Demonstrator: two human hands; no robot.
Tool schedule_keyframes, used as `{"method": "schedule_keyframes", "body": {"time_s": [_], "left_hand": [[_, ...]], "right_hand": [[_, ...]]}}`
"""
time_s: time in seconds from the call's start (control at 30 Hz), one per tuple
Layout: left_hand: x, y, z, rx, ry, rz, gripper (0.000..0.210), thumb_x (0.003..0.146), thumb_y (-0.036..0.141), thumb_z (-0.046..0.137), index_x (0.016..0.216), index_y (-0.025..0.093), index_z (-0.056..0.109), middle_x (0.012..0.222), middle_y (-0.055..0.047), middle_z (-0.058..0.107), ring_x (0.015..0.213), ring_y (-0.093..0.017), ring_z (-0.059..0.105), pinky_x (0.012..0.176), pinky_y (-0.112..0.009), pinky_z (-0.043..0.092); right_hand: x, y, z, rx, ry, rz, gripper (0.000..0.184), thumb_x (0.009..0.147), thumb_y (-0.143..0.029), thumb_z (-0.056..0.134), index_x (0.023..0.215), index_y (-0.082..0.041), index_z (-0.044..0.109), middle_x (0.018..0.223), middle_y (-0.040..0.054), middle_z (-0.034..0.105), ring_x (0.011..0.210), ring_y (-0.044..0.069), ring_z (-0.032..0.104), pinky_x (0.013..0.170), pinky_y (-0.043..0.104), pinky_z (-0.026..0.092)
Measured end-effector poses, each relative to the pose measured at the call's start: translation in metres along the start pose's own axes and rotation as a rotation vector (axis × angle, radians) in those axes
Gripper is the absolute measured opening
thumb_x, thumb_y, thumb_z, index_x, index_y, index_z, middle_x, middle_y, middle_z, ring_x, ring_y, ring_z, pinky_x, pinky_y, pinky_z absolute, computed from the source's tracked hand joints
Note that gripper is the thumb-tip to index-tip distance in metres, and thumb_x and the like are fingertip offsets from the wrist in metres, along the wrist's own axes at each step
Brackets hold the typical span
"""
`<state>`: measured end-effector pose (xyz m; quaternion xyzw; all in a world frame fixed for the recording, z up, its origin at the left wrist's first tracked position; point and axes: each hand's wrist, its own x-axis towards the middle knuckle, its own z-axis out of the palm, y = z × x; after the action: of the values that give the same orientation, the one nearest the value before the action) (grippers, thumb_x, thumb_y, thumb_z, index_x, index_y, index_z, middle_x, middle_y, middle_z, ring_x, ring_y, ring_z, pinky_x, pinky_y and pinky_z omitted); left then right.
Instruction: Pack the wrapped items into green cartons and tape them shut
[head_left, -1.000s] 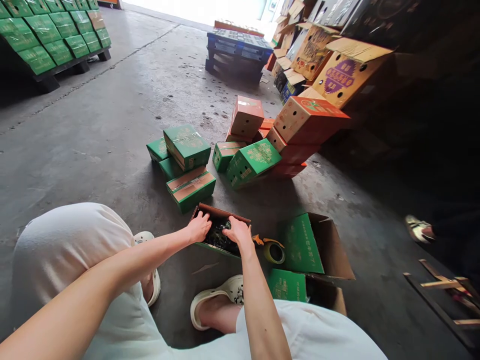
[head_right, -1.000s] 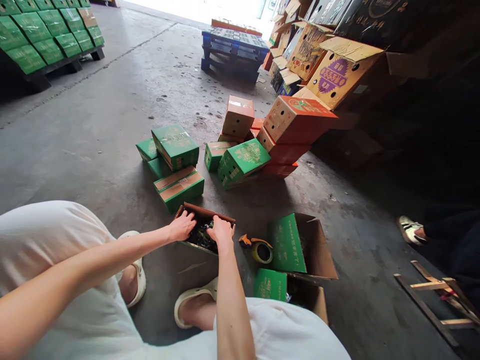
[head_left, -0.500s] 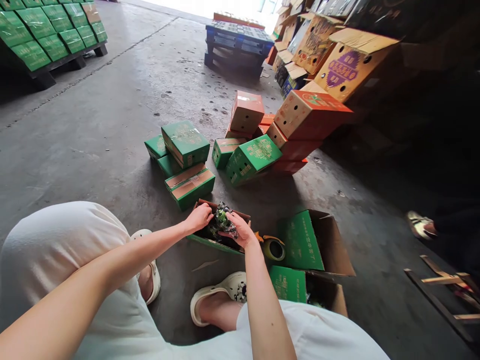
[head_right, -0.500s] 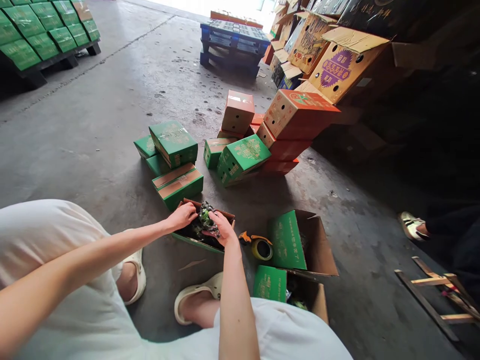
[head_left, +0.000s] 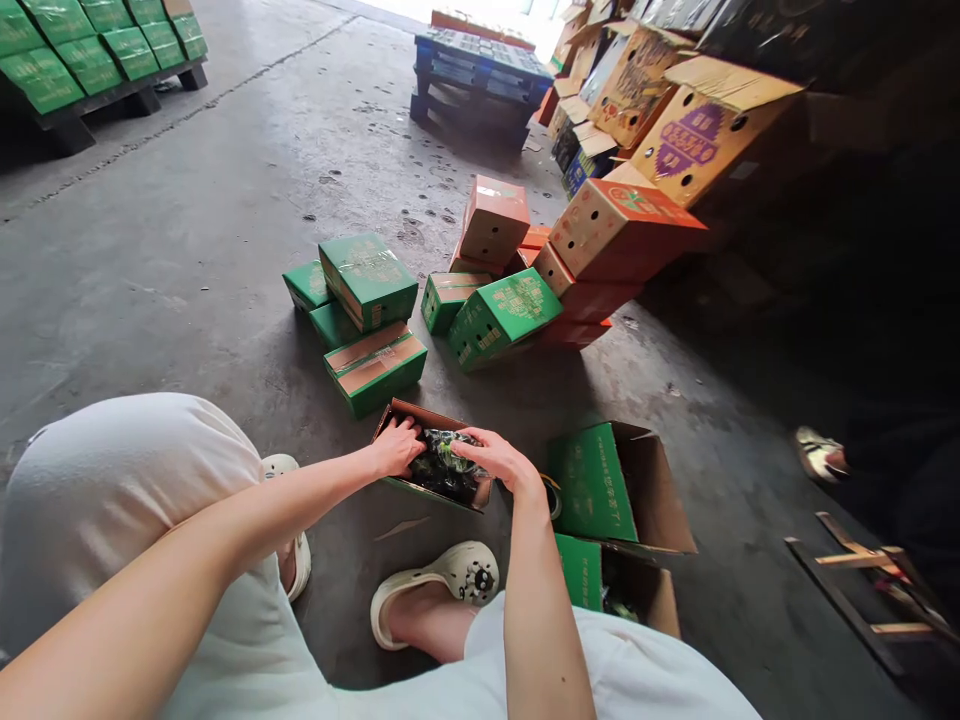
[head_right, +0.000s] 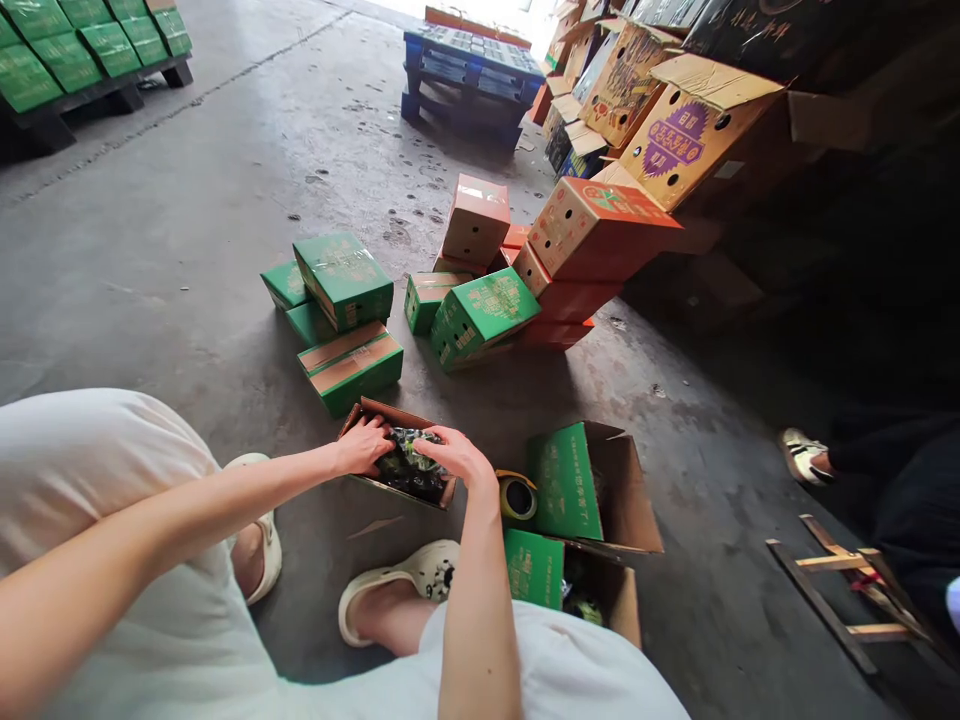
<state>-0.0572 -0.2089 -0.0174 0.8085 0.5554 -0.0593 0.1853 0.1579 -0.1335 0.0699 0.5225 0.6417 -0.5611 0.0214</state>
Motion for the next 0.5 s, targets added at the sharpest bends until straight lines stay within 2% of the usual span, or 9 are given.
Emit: {"method": "schedule_keyframes", "body": {"time_s": [0.07,0.17,0.27,0.4,0.5], "left_hand": [[0.001,0.0,-0.003,-0.025,0.004,-0.043,0.045,0.077,0.038,0.081,0.116,0.019,0.071,0.131,-0.018,0.062,0.127,-0.038,0.051,0.104,-0.053,0.048],[0.001,0.0,-0.01,-0.026,0.073,-0.13,0.043,0.084,0.036,0.073,0.122,0.016,0.065,0.125,-0.017,0.064,0.117,-0.035,0.056,0.097,-0.047,0.052],[-0.001,0.0,-0.015,0.049,0.153,-0.167,0.047,0.084,0.031,0.071,0.127,0.014,0.061,0.122,-0.018,0.064,0.113,-0.033,0.057,0.095,-0.045,0.051],[-0.005,0.0,-0.01,0.107,0.082,-0.055,0.041,0.086,0.028,0.072,0.126,0.019,0.064,0.13,-0.016,0.062,0.121,-0.033,0.054,0.091,-0.042,0.052],[-0.006,-0.002,-0.002,0.092,0.029,-0.017,0.032,0.09,0.034,0.073,0.118,0.02,0.07,0.135,-0.016,0.061,0.126,-0.033,0.053,0.087,-0.038,0.053]], "right_hand": [[-0.002,0.004,0.001,-0.009,0.071,0.038,0.034,0.085,-0.043,0.073,0.11,-0.021,0.074,0.106,0.0061,0.073,0.092,0.019,0.065,0.063,0.019,0.049],[0.0,0.01,0.003,0.07,0.177,0.076,0.036,0.088,-0.047,0.068,0.113,-0.022,0.071,0.109,0.0068,0.073,0.094,0.019,0.066,0.063,0.019,0.05],[0.006,0.014,0.007,0.108,0.152,0.079,0.036,0.088,-0.046,0.068,0.115,-0.022,0.069,0.112,0.0072,0.073,0.097,0.02,0.067,0.064,0.021,0.051],[0.017,0.018,0.019,-0.053,0.168,0.062,0.03,0.08,-0.034,0.072,0.107,-0.021,0.07,0.102,0.0055,0.074,0.092,0.02,0.067,0.07,0.025,0.052],[0.018,0.016,0.019,-0.11,0.228,-0.104,0.025,0.074,-0.028,0.073,0.098,-0.02,0.071,0.093,0.0025,0.072,0.09,0.019,0.065,0.079,0.027,0.051]]}}
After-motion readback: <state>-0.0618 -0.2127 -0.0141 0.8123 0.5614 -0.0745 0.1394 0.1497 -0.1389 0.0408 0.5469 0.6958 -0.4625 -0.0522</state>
